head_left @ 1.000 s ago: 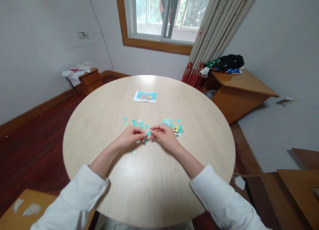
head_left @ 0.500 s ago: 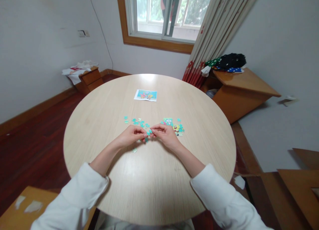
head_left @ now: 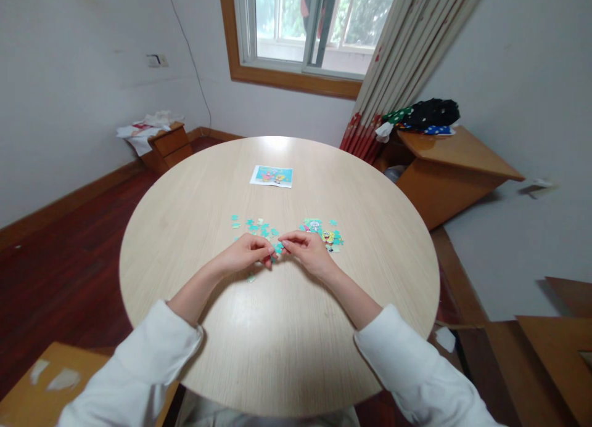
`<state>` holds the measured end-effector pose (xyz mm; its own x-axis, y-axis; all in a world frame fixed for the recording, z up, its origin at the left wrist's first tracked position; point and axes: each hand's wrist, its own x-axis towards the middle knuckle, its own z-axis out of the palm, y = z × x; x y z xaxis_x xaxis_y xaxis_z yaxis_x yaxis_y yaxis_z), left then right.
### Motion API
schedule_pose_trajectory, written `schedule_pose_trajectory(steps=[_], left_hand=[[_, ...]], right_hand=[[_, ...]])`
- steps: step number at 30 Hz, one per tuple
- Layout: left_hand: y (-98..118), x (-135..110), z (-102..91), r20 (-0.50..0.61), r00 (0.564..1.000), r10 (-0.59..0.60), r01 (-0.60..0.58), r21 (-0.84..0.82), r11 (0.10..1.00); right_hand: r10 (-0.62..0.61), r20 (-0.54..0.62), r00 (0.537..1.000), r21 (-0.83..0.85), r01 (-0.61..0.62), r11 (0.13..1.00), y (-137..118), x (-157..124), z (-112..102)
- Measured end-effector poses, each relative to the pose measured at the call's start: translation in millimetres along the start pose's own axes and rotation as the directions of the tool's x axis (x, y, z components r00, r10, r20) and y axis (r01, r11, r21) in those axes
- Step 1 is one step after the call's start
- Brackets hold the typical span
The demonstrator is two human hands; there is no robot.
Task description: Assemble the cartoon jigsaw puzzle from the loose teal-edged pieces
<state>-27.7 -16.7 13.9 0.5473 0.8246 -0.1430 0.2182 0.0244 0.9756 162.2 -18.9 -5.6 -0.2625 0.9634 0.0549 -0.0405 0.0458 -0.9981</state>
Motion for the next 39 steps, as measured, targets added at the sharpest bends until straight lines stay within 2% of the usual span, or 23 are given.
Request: schedule_pose_trajectory(steps=[15,22,26,32,35,37,39], left_hand=[[-1,1,1.0,-0.001,1.000,0.012,-0.012,0.009,1.000],[-3,2,-0.9,-0.024,1.000,0.012,-0.011,0.010,1.000],[-4,2,-1.6,-0.049,0.999,0.021,-0.020,0.027,0.999],[-4,3,-2.4,-0.086,0.996,0.025,-0.023,0.020,1.000],[-4,3,-3.0,-0.126,0.992,0.013,-0.015,-0.013,1.000],[-3,3,-3.2,-0.139,0.990,0.005,-0.011,-0.037,0.999],[-3,3,-3.3,-0.145,0.989,0.000,-0.008,-0.055,0.998]], right_hand=[[-0.007,0.049,0.999,-0.033,0.008,0.999,1,-1,1],[0.037,0.051,0.998,-0.006,-0.037,0.999,-5,-3,0],[0.072,0.090,0.993,0.005,-0.072,0.997,-5,-3,-1],[0.036,0.127,0.991,-0.100,-0.023,0.995,-8,-5,-3],[0.021,0.059,0.998,-0.138,-0.013,0.990,-9,0,-20],[0.029,-0.068,0.997,-0.128,-0.038,0.991,-9,5,-39],[-0.015,-0.226,0.974,-0.164,-0.023,0.986,-8,10,-62]])
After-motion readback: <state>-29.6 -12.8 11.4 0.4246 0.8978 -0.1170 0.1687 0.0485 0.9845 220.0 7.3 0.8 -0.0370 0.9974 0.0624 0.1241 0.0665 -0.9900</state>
